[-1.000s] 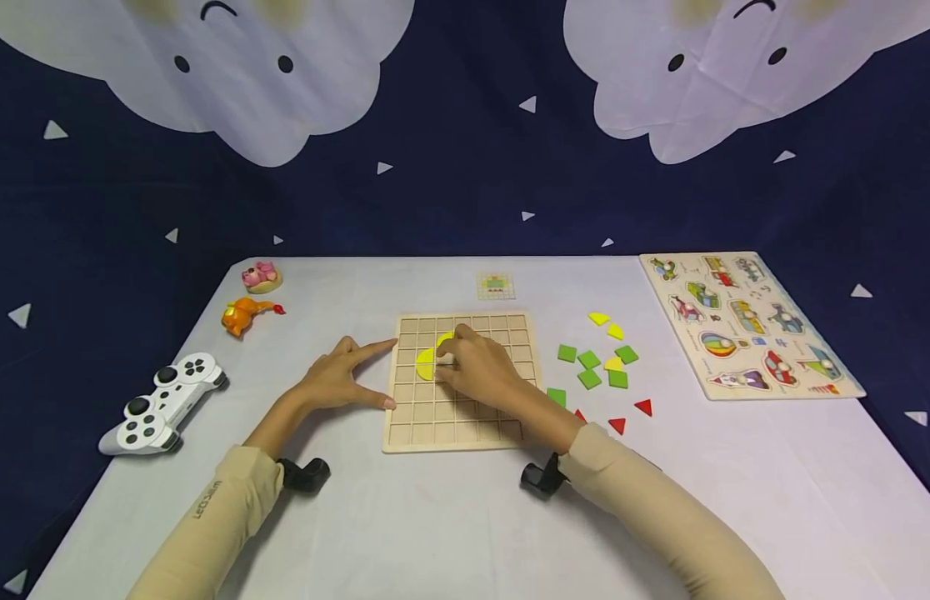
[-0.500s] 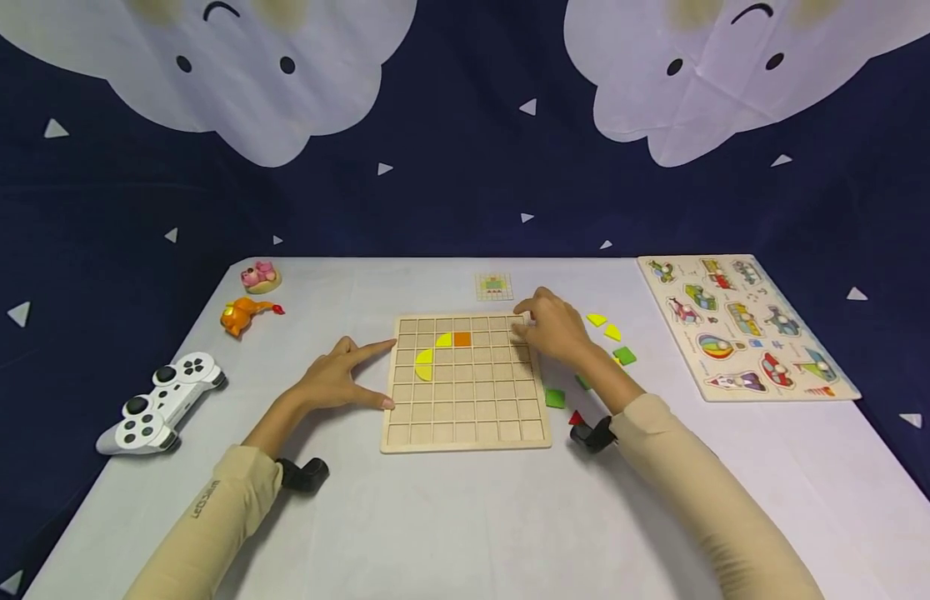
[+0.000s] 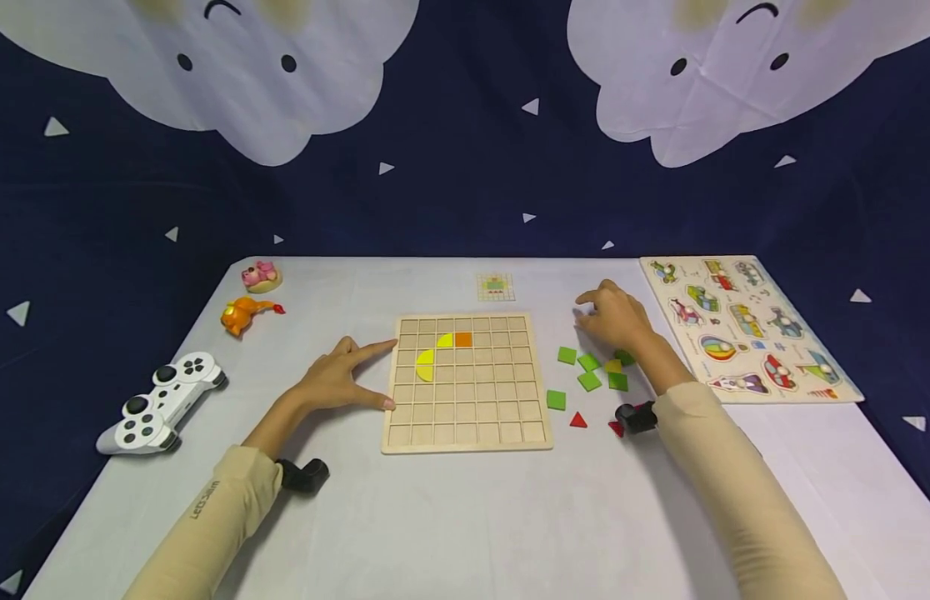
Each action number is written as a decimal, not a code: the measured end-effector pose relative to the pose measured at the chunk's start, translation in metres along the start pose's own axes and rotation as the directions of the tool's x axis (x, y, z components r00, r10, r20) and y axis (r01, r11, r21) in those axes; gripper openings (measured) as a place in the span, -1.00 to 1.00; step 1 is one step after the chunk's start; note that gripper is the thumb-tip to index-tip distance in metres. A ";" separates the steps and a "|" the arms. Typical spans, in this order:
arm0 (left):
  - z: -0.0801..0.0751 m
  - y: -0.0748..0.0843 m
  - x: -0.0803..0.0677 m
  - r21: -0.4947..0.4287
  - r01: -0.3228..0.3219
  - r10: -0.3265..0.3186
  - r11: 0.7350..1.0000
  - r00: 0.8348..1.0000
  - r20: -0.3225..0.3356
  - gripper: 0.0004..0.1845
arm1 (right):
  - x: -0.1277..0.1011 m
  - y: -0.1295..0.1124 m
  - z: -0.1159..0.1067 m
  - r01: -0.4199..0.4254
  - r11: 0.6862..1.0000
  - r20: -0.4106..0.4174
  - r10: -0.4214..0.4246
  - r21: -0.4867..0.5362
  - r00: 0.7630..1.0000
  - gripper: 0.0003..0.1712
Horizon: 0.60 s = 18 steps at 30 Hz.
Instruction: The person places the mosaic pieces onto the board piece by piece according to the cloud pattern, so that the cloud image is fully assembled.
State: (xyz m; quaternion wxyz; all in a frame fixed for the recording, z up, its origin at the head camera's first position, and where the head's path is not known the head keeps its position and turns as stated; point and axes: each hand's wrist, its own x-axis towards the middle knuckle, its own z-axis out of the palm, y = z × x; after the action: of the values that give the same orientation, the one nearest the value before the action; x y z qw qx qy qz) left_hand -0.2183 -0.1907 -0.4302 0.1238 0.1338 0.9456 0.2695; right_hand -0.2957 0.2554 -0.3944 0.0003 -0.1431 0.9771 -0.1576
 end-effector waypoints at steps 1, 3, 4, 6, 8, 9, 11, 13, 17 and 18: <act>0.000 0.000 0.000 -0.002 -0.001 0.001 1.000 1.000 -0.001 0.14 | 0.000 0.003 -0.002 -0.009 1.000 0.003 0.009 -0.002 1.000 -0.53; 0.000 -0.001 -0.001 -0.004 -0.002 0.002 1.000 1.000 -0.001 0.14 | -0.001 0.008 -0.005 -0.033 0.999 0.014 0.033 -0.011 0.999 -0.53; -0.001 -0.001 -0.001 -0.004 -0.004 0.004 1.000 1.000 -0.001 0.14 | -0.001 0.010 -0.007 -0.044 0.999 0.023 0.045 -0.022 0.999 -0.52; -0.001 -0.001 -0.001 -0.007 0.000 0.000 1.000 1.000 0.000 0.14 | -0.002 0.014 -0.008 -0.065 0.997 0.045 0.067 -0.040 0.997 -0.51; -0.001 -0.001 -0.001 -0.006 0.001 -0.001 1.000 1.000 0.001 0.14 | -0.003 0.017 -0.009 -0.075 0.996 0.068 0.079 -0.057 0.995 -0.52; -0.001 -0.001 -0.001 -0.005 0.001 -0.001 1.000 1.000 0.002 0.14 | -0.003 0.019 -0.009 -0.077 0.995 0.075 0.081 -0.060 0.994 -0.52; -0.001 -0.001 -0.001 -0.005 0.000 0.000 1.000 1.000 0.004 0.14 | -0.004 0.022 -0.009 -0.068 0.995 0.082 0.074 -0.069 0.994 -0.55; -0.001 0.000 -0.001 -0.006 -0.006 0.006 1.000 1.000 0.006 0.14 | -0.005 0.023 -0.008 -0.060 0.996 0.081 0.065 -0.069 0.995 -0.57; -0.002 0.000 -0.002 -0.004 -0.009 0.009 1.000 1.000 0.002 0.14 | -0.006 0.025 -0.006 -0.051 0.997 0.066 0.055 -0.057 0.996 -0.63; -0.002 0.000 -0.002 -0.004 -0.009 0.009 1.000 1.000 0.001 0.14 | -0.006 0.025 -0.006 -0.052 0.997 0.061 0.056 -0.054 0.997 -0.64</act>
State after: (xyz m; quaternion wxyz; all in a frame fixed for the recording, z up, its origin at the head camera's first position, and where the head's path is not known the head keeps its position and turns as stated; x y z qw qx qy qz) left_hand -0.2174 -0.1921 -0.4278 0.1232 0.1381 0.9444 0.2718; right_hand -0.2972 0.2818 -0.3970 0.0312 -0.1215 0.9839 -0.1273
